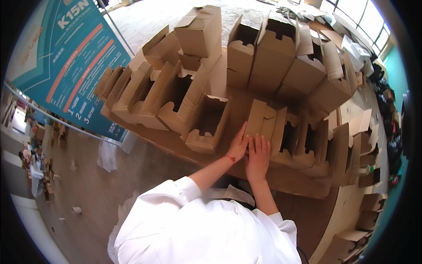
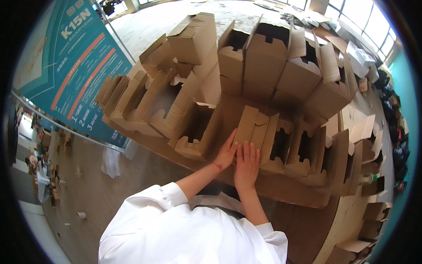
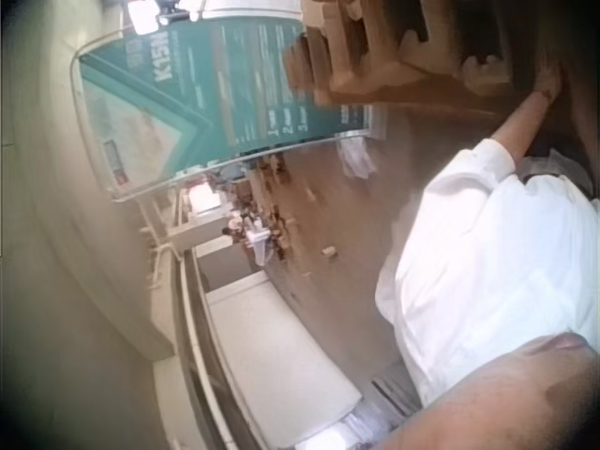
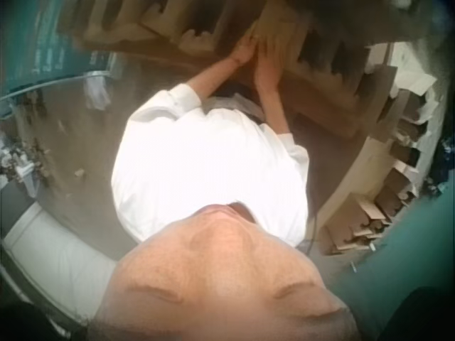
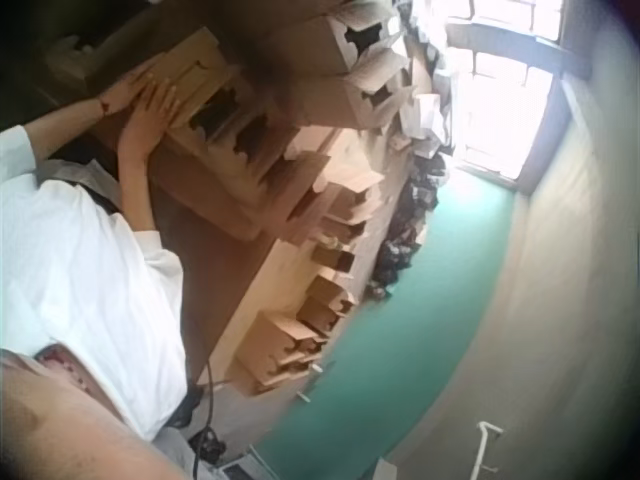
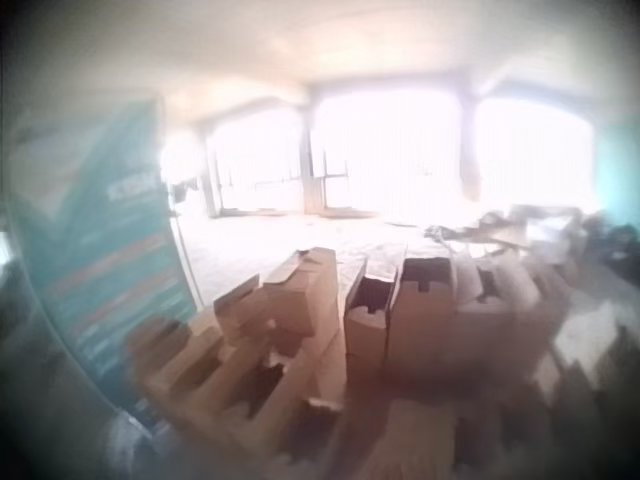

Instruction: The person places water bottles into cardboard boxes. They insert bottles one by one into the boxes on a table and then move the filled boxes to an adjacent table.

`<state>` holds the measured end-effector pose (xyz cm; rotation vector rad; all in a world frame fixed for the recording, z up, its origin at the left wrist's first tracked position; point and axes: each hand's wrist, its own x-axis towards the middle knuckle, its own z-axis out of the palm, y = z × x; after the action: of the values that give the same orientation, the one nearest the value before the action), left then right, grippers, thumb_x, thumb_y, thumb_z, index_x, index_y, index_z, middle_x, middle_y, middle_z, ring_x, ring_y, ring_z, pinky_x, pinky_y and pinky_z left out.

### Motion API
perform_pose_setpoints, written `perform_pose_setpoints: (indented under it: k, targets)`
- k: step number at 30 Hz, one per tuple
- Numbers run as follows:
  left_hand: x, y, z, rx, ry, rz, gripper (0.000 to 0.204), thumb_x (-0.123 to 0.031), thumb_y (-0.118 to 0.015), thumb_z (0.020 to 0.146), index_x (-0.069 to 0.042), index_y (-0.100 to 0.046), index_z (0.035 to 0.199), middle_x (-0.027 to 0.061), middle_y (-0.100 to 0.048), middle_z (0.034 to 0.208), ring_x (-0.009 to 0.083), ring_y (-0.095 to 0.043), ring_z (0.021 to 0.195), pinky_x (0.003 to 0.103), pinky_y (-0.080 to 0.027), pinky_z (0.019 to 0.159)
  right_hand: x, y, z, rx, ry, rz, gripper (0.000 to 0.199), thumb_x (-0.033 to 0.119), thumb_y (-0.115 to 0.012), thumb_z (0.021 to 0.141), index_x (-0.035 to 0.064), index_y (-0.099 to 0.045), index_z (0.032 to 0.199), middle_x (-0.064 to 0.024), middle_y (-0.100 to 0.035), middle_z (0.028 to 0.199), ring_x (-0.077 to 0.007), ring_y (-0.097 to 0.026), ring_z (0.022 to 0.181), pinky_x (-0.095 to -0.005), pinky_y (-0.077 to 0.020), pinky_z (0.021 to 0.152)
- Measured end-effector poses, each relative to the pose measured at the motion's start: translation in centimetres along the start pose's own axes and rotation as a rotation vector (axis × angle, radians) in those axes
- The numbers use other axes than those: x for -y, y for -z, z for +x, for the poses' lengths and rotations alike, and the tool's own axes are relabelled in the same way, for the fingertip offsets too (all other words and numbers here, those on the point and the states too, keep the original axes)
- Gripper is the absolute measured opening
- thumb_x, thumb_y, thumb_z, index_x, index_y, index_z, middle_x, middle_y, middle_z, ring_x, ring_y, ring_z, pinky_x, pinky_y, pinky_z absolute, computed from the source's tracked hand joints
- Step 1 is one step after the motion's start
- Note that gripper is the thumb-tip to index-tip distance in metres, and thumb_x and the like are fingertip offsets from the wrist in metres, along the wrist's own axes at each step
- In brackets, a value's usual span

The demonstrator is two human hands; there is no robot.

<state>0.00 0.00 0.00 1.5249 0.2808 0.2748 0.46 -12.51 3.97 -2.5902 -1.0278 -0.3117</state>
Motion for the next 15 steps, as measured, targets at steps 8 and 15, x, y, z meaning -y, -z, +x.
perform_pose_setpoints:
  k: [8,15]
  targets:
    - [-5.1,2.3,-5.3,-0.06,-0.093,0.184,0.041,-0.011,-0.048,0.096,-0.004,-0.045,0.136,0.0156,-0.053,0.129,0.0245,-0.053,0.119,0.032,-0.043,0.098,0.4,0.3,0.6,-0.017,-0.004,0.013,0.067,0.013,-0.071,0.074,0.0083,-0.046,0.136,-0.0122,-0.042,0.143,-0.03,-0.039,0.132,-0.0479,-0.0246,0.112]
    - [-11.5,15.9,-9.1,-0.593,-0.269,0.447,0.025,-0.002,-0.052,0.089,-0.003,-0.059,0.113,0.0143,-0.063,0.107,0.0264,-0.063,0.099,0.036,-0.05,0.086,1.5,1.1,0.7,-0.024,-0.055,0.15,0.065,0.018,-0.071,0.079,0.0076,-0.045,0.137,-0.0151,-0.037,0.146,-0.0334,-0.034,0.134,-0.0501,-0.0237,0.112]
